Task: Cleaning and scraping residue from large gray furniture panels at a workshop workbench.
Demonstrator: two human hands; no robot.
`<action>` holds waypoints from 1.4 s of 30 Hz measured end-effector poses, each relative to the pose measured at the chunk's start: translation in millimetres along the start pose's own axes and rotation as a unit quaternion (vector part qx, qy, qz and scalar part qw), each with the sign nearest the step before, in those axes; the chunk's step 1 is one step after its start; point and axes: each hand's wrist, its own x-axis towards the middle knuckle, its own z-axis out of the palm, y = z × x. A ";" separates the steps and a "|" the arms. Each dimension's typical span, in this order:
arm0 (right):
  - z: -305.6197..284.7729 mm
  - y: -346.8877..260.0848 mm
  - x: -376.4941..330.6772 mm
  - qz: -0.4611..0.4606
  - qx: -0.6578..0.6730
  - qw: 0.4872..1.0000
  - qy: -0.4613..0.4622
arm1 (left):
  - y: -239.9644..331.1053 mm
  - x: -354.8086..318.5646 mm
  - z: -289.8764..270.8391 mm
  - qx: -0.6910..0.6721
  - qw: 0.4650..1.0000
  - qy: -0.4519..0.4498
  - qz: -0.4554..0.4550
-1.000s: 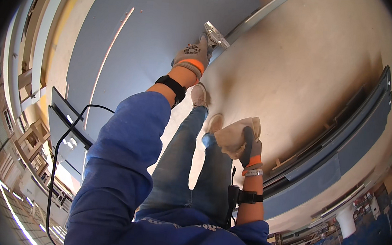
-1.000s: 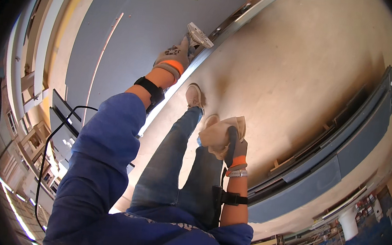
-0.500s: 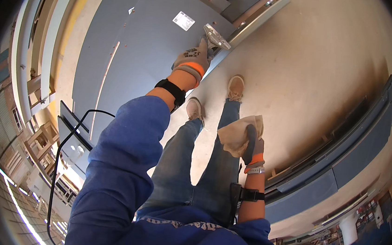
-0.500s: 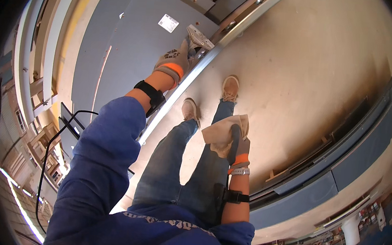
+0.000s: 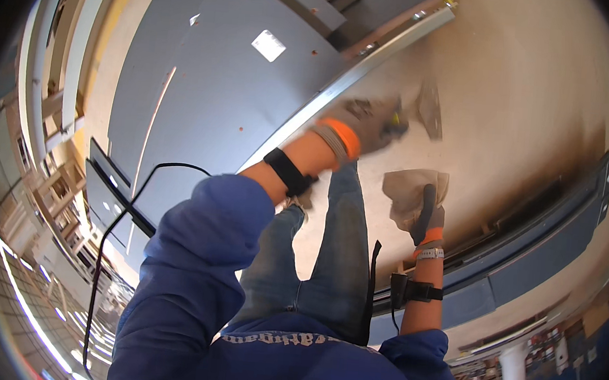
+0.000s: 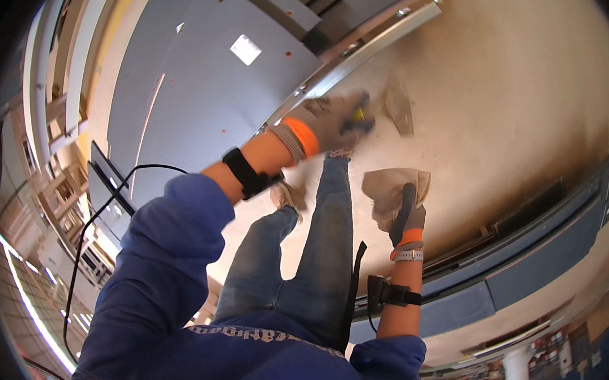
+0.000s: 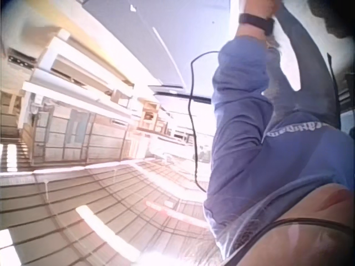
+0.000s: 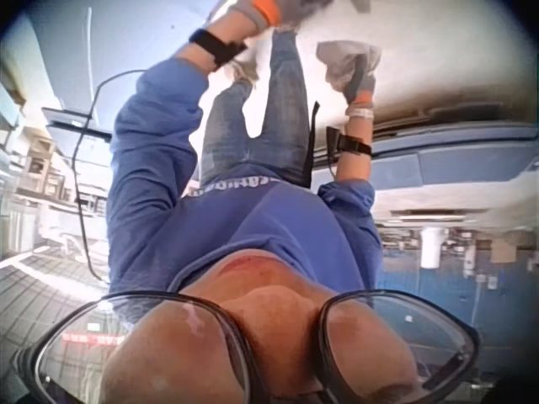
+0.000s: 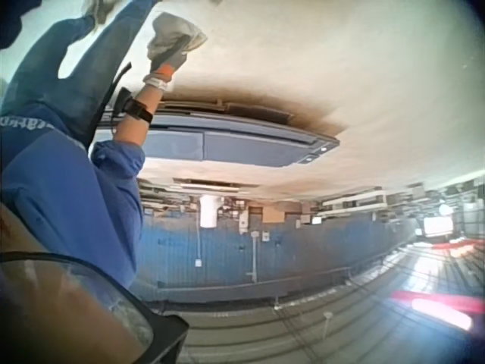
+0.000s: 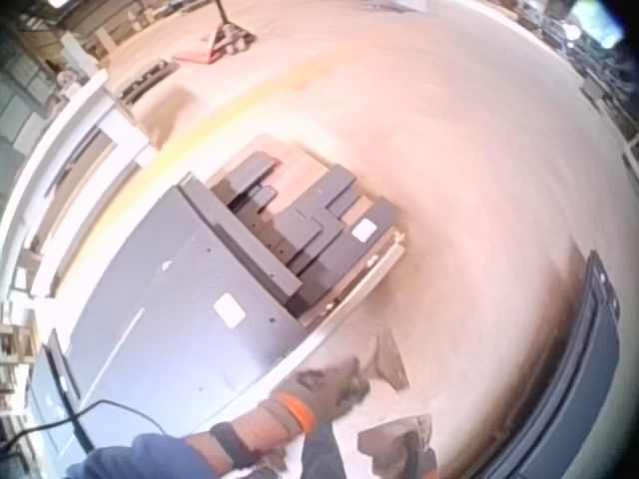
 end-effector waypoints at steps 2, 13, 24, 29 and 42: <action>1.1 4.0 5.5 0.019 0.011 1.000 -0.022 | 11.9 -20.1 7.4 -0.032 0.990 -0.134 -0.033; 84.7 32.9 -25.7 -0.165 -0.049 0.961 -0.215 | -98.2 -274.7 64.9 -0.185 0.949 0.010 -0.257; 249.9 136.1 -319.2 -0.057 -0.068 0.744 -0.662 | -52.2 -678.5 271.7 -0.503 0.522 0.375 -0.577; 305.7 176.3 -428.8 0.050 -0.155 0.712 -0.683 | -26.6 -744.6 387.2 -0.506 0.331 0.469 -0.644; 421.5 198.7 -396.0 0.184 -0.135 0.759 -0.610 | -221.7 -747.2 328.1 -0.369 0.406 0.443 -0.709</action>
